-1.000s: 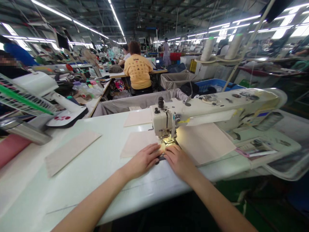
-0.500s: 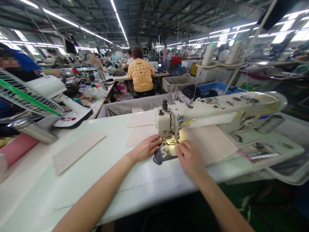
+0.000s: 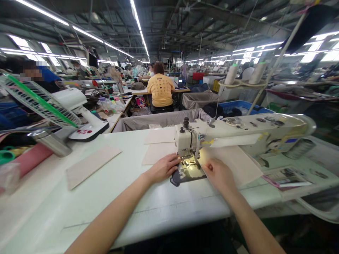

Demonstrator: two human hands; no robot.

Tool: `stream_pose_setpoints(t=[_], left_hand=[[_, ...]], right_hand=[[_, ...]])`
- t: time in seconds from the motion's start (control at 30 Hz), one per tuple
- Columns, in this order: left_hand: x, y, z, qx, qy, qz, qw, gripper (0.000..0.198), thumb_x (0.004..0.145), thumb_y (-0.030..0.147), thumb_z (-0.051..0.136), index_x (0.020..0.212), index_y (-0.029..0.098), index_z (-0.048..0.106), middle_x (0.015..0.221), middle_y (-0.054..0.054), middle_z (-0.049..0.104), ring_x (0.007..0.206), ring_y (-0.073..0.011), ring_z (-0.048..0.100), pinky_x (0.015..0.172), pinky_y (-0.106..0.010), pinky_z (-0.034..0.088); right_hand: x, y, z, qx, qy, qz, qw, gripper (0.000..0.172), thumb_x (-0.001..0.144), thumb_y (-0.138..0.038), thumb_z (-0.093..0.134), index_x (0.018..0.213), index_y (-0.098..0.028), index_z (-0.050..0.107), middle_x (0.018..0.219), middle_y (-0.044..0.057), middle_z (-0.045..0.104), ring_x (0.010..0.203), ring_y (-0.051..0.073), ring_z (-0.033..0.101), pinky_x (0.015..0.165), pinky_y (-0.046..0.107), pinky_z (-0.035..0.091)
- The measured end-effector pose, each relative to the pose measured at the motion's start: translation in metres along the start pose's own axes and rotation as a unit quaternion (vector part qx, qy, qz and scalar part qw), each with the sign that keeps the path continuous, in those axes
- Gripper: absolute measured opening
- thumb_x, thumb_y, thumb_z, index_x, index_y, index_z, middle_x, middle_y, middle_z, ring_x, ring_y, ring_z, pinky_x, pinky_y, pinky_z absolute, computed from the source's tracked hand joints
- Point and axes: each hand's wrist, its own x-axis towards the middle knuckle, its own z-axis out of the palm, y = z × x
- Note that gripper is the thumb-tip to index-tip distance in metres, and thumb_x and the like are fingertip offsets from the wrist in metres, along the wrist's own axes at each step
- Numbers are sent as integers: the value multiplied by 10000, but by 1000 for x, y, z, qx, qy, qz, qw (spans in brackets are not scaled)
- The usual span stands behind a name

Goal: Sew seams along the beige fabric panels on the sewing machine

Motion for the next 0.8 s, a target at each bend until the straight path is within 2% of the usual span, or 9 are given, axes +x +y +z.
stream_pose_setpoints(t=[0.2, 0.33, 0.43, 0.5, 0.57, 0.67, 0.73, 0.8], left_hand=[[0, 4, -3, 12, -7, -8, 1000, 396, 1046, 298, 379, 1404, 210, 525, 1403, -120, 542, 1332, -262, 489, 1164, -437, 380], [-3, 24, 4, 92, 1, -99, 991, 381, 1025, 265, 431, 1388, 198, 521, 1431, -123, 521, 1354, -290, 447, 1160, -496, 349], [-7, 44, 14, 157, 29, -180, 971, 388, 1006, 306, 488, 1376, 196, 522, 1366, -134, 559, 1258, -302, 503, 1060, -482, 432], [-7, 49, 18, 175, 28, -199, 964, 396, 999, 334, 512, 1371, 200, 522, 1317, -131, 586, 1188, -301, 538, 995, -463, 466], [-4, 44, 17, 178, 21, -204, 963, 400, 987, 349, 540, 1355, 192, 532, 1300, -134, 597, 1168, -309, 549, 973, -462, 470], [6, 24, 10, 175, 26, -216, 960, 377, 978, 375, 563, 1308, 193, 558, 1314, -135, 597, 1200, -322, 544, 1000, -486, 449], [13, 13, 5, 178, 41, -233, 955, 364, 980, 370, 557, 1291, 180, 562, 1342, -159, 581, 1243, -345, 525, 1042, -549, 406], [17, 11, 3, 185, 62, -255, 947, 339, 980, 324, 545, 1256, 130, 573, 1304, -210, 591, 1241, -380, 529, 1048, -618, 374]], right_hand=[[4, 4, 0, 89, -31, 113, 989, 230, 818, -366, 599, 639, -239, 533, 626, -19, 591, 601, 164, 541, 567, 268, 320], [7, 6, -1, 123, -55, 156, 979, 254, 787, -445, 593, 634, -244, 563, 612, -17, 605, 599, 176, 561, 561, 268, 327], [9, 9, -2, 149, -58, 155, 975, 279, 774, -476, 578, 617, -246, 572, 587, -9, 606, 597, 186, 569, 561, 271, 340], [10, 11, -2, 161, -58, 147, 974, 279, 769, -479, 577, 617, -245, 581, 583, -7, 611, 595, 189, 572, 564, 272, 350], [11, 12, -3, 174, -65, 145, 972, 276, 763, -478, 586, 621, -241, 588, 586, -9, 616, 590, 188, 574, 567, 273, 358], [14, 16, -4, 198, -76, 143, 967, 288, 750, -489, 599, 615, -235, 583, 579, -15, 610, 568, 185, 570, 555, 274, 363], [16, 19, -5, 212, -74, 142, 964, 300, 743, -501, 598, 611, -233, 573, 559, -20, 595, 546, 184, 564, 538, 273, 363], [19, 21, -9, 211, -69, 142, 965, 302, 752, -498, 588, 610, -234, 555, 534, -24, 574, 530, 184, 559, 529, 273, 363]])
